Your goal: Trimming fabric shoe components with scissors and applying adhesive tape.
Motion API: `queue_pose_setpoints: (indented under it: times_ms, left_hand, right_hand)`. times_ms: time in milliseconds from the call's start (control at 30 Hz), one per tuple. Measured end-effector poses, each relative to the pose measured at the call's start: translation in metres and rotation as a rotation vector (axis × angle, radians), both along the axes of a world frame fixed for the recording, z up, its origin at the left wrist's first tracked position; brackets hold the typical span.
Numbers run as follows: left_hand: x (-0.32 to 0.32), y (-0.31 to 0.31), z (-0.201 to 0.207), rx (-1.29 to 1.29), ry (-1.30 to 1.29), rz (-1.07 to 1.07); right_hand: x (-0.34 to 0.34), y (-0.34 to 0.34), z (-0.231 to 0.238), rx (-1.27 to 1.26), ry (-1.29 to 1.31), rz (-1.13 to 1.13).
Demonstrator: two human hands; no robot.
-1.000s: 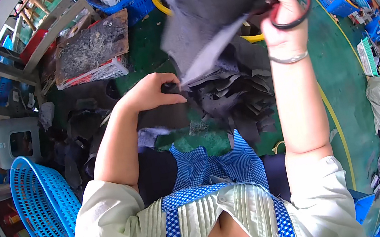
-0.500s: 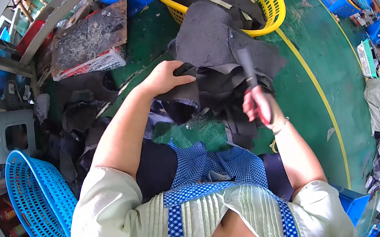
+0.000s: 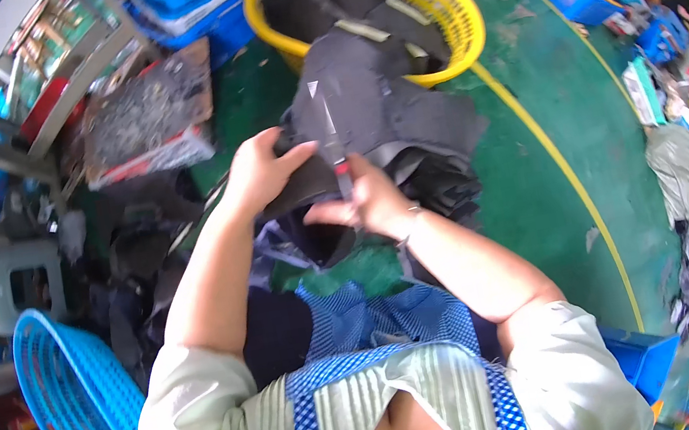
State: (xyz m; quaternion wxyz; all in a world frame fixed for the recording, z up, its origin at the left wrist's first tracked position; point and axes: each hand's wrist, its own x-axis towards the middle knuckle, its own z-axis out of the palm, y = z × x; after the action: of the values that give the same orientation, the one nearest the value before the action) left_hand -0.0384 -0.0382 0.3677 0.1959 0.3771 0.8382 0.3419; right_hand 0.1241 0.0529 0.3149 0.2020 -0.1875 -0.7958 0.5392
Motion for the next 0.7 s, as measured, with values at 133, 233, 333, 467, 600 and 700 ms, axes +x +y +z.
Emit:
queue_pose_setpoints:
  times_ms: [133,233,333,467,600,700]
  left_hand:
    - [0.000,-0.012,0.027,0.456,-0.242,0.209]
    - [0.007,-0.019,0.058,0.764,-0.694,0.218]
    - [-0.025,-0.029,0.026,0.823,-0.977,-0.402]
    - [-0.061,-0.035,-0.036,-0.072,-0.990,-1.054]
    - [-0.069,-0.036,-0.022,-0.440,-0.638,-0.831]
    - [-0.081,-0.061,0.016,-0.388,-0.193,-0.835]
  right_hand:
    - [-0.026,-0.001,0.043,0.081,-0.072,-0.090]
    - [-0.028,0.012,0.072,-0.163,0.050,-0.099]
    - [-0.028,0.008,0.106,-0.709,0.514,-0.045]
    - [-0.027,0.029,0.135,-0.641,0.556,-0.177]
    - [0.002,0.085,0.137,-0.323,0.425,-0.353]
    - [0.003,0.110,0.160,-0.423,0.530,-0.431]
